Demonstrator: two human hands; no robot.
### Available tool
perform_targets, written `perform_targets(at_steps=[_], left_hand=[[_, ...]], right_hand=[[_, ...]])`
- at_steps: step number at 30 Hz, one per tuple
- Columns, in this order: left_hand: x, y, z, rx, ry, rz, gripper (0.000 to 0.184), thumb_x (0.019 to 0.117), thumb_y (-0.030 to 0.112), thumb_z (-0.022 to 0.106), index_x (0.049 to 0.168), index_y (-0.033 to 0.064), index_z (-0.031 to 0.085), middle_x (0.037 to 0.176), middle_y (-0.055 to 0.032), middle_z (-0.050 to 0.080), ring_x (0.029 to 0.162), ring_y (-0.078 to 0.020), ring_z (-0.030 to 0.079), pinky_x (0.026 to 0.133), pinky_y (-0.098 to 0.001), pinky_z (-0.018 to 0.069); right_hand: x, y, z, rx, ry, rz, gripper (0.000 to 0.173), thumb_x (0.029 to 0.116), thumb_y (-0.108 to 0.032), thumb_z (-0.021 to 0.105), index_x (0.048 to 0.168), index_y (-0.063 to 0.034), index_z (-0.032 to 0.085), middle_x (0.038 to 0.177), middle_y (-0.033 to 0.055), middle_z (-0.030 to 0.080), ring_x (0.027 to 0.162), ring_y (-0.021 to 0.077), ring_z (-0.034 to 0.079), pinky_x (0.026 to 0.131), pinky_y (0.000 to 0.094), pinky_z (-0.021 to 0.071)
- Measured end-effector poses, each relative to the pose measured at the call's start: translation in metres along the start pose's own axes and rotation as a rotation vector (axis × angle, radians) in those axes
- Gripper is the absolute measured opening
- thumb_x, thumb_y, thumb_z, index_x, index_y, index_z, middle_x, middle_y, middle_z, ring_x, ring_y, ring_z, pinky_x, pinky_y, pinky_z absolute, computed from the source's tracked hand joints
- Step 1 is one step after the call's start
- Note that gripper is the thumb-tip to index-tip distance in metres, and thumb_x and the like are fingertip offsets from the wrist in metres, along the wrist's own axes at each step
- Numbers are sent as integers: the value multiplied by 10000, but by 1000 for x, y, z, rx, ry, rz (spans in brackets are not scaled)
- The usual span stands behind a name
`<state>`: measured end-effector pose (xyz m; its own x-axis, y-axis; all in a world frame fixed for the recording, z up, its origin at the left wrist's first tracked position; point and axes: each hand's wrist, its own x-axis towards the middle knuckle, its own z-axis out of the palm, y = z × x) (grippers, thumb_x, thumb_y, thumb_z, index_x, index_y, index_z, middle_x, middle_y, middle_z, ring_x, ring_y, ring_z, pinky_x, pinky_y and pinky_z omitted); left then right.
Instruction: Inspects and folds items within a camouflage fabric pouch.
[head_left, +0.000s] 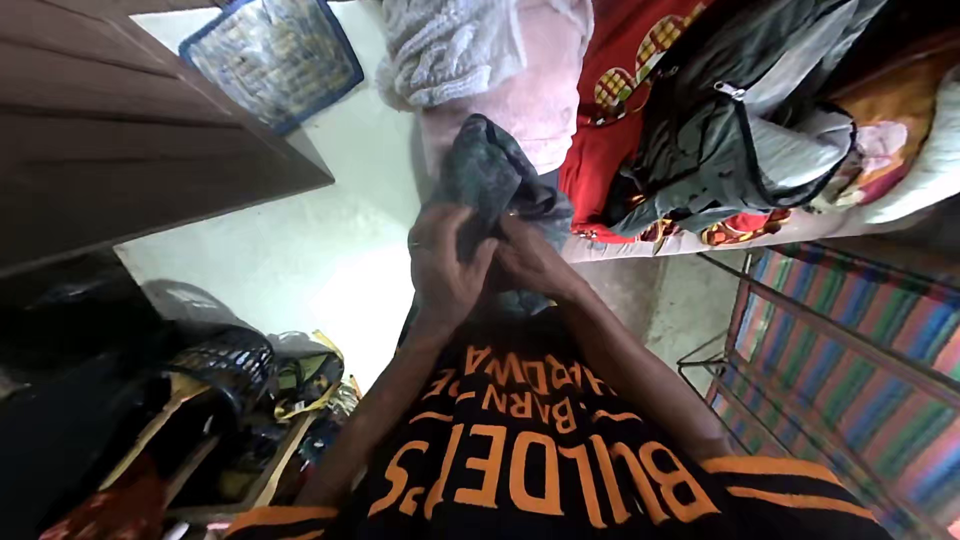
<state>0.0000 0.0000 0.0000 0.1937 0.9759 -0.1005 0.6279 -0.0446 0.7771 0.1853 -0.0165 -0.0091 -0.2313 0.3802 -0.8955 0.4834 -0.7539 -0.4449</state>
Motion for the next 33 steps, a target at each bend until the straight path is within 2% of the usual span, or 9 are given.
perform_targets(at_steps=[2,4,9,12,17,23,25,28,33], left_hand=[[1,-5,8,70,-76,-11,345,954,153,686,1250,-21,659,1311,-230,624,1281,-380,566,1107,-526,433],[3,-6,11,68,-83,-39,325,954,132,687,1238,-24,664,1281,-227,643,1259,-379,586,1094,-517,449],[5,0,9,36,4,-50,218,990,166,654,1111,-9,702,1177,-185,672,1180,-310,617,1053,-463,476],[7,9,10,-17,107,70,168,997,113,625,1014,-33,705,1062,-174,677,1062,-255,641,967,-378,513],[7,12,14,-272,35,-27,167,1031,100,562,1047,-44,645,994,-112,642,864,-99,641,791,-240,562],[-6,-8,24,-308,-48,-170,257,1032,126,576,1246,-13,607,1118,-118,679,956,-114,679,858,-293,587],[-11,-13,29,-261,-28,-158,290,1006,100,607,1253,-51,605,1152,-164,685,1023,-150,685,927,-322,574],[-13,-11,29,-207,-26,-132,309,989,75,623,1262,-65,594,1183,-191,675,1073,-177,681,963,-327,560],[13,4,-6,-140,-283,-213,401,1076,200,466,1399,-26,543,1226,-195,687,1081,-231,702,958,-424,573]], right_hand=[[-31,-16,3,-93,248,-419,200,915,-65,717,1097,17,713,996,154,693,765,166,636,660,308,536],[-46,-23,-8,-160,409,-637,473,938,-43,655,1402,16,590,1407,244,574,1026,273,696,834,398,603],[-44,17,-15,-248,944,-785,394,874,-162,773,1241,-40,696,1263,179,642,1084,228,677,867,369,606],[-8,22,14,-441,776,-787,417,844,-161,756,1237,-28,711,1330,211,652,1266,391,599,1052,567,492],[35,12,61,-711,523,-971,284,911,-168,643,1139,-32,744,1238,186,709,1251,370,621,1078,509,466],[11,21,17,-552,210,-983,299,939,-231,627,1168,-80,743,1312,121,685,1387,326,514,1189,499,379],[-14,28,-13,-328,281,-1001,264,941,-158,635,1149,-62,767,1254,104,715,1277,251,617,1103,422,493],[-10,17,-41,-207,677,-864,173,922,-84,673,1053,-14,761,1064,160,749,953,262,732,839,429,603],[43,-16,-62,-318,556,-731,370,990,-138,590,1347,-101,678,1321,121,682,1207,285,652,1014,473,532]])
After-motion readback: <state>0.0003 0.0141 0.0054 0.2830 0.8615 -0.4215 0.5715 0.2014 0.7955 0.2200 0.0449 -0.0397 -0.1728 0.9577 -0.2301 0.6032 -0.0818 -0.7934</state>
